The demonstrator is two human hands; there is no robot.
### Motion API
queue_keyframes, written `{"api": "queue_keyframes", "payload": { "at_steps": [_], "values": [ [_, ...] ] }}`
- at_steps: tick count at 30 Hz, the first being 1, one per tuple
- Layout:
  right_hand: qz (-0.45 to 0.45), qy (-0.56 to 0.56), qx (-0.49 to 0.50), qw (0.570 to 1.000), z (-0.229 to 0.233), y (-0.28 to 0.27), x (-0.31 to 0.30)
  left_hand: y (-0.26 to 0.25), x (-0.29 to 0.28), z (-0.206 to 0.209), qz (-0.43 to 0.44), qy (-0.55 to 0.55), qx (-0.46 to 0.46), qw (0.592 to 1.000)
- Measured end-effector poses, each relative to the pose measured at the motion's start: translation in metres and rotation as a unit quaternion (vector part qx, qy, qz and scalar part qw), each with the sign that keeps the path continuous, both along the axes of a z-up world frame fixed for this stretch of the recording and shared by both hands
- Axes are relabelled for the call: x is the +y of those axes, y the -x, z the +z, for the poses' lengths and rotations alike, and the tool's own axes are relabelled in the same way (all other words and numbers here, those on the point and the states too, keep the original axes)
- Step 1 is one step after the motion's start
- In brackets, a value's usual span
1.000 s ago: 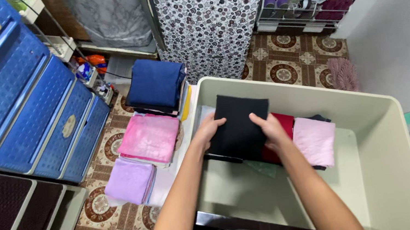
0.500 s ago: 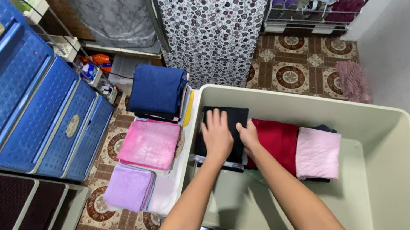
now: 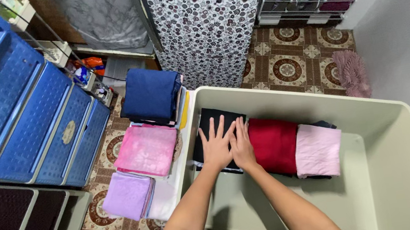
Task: The person folds various colored towels and places them into a white plastic storage bin. They pick up each towel, fold it neatly, and stack it inside the bin.
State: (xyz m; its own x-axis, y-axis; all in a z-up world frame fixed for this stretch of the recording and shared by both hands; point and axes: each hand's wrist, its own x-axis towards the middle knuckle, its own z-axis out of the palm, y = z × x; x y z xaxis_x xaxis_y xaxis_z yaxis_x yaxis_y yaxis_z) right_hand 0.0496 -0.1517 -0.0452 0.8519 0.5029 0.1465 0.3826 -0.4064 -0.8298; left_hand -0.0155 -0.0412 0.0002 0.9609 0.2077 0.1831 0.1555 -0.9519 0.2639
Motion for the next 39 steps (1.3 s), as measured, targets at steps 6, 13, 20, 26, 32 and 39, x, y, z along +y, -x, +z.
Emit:
{"api": "queue_keyframes", "payload": {
  "at_steps": [6,13,20,26,32,39],
  "values": [
    [-0.002,0.023,0.023,0.999,-0.004,0.002,-0.003,-0.002,0.001,-0.019,0.002,0.006,0.007,1.000],
    [-0.096,-0.096,-0.122,0.983,0.088,-0.010,0.035,0.003,-0.005,-0.007,0.090,0.112,0.073,0.987],
    [-0.004,-0.178,0.003,0.984,0.139,-0.054,0.143,0.045,0.021,0.053,0.114,0.406,-0.016,0.907],
    [-0.048,-0.023,0.012,0.999,0.079,-0.083,0.240,0.087,0.088,0.049,0.125,0.633,-0.210,0.735],
    [-0.085,0.029,0.002,0.996,0.046,-0.073,0.275,0.155,0.145,0.022,0.277,0.631,-0.299,0.660],
    [-0.127,-0.041,0.305,0.943,0.052,-0.053,0.294,0.204,0.161,0.004,0.343,0.629,-0.307,0.626]
  ]
}}
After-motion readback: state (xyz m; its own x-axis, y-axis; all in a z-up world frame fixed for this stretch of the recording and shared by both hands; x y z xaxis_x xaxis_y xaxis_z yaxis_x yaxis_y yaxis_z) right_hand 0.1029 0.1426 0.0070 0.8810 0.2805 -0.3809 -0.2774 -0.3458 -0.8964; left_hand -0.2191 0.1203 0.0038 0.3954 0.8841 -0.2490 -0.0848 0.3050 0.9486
